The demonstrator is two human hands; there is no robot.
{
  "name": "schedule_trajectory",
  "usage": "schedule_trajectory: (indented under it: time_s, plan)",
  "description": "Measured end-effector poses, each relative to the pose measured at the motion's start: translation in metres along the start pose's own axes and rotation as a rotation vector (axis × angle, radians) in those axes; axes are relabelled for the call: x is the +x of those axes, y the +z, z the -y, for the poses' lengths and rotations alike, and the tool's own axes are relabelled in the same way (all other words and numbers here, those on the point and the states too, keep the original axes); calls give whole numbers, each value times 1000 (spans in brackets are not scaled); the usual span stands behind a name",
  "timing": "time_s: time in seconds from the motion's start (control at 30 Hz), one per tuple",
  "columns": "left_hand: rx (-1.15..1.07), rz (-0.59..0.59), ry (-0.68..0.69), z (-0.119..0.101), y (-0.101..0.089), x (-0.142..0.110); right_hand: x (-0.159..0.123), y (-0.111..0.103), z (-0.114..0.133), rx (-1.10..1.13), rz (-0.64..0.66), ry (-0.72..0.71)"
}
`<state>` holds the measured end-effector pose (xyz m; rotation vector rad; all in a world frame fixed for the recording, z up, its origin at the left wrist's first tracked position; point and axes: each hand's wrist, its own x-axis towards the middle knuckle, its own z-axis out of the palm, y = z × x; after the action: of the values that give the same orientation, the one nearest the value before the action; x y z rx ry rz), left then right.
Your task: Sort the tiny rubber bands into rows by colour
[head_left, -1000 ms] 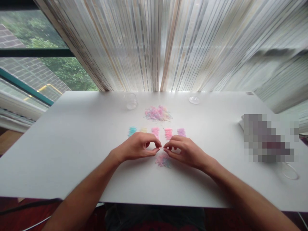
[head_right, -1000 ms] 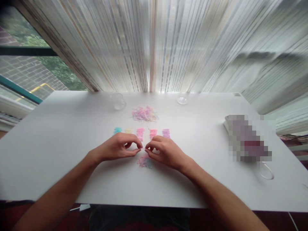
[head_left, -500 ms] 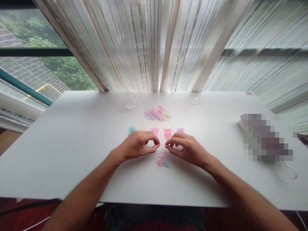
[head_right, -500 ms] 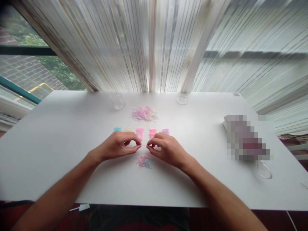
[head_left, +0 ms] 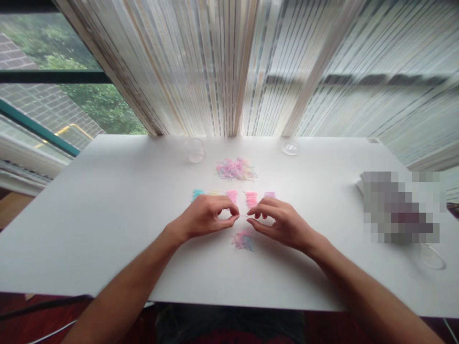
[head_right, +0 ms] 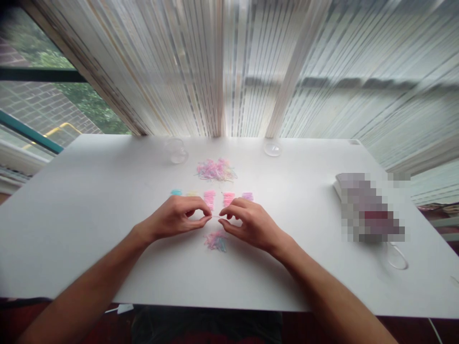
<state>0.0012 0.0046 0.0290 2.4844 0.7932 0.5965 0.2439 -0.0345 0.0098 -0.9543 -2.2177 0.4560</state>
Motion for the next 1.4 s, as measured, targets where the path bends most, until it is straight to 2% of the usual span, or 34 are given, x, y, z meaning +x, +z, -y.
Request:
schedule_trajectory:
  time_s: [0.27,0.43,0.67,1.0,1.4]
  plan:
    - [11,-33,39,2,2,0,0,1,-2,-10,-26,-43]
    - [25,-48,50,4,1,-1,-1,-10,-14,-92,-55,14]
    - [21,2,47,5,2,-1,-4,-16,-29,-164,-11,88]
    - [27,32,31,7,3,-3,-5,-12,-30,-235,53,74]
    - [-41,151,15,2,0,-2,-6,-15,-26,-229,61,83]
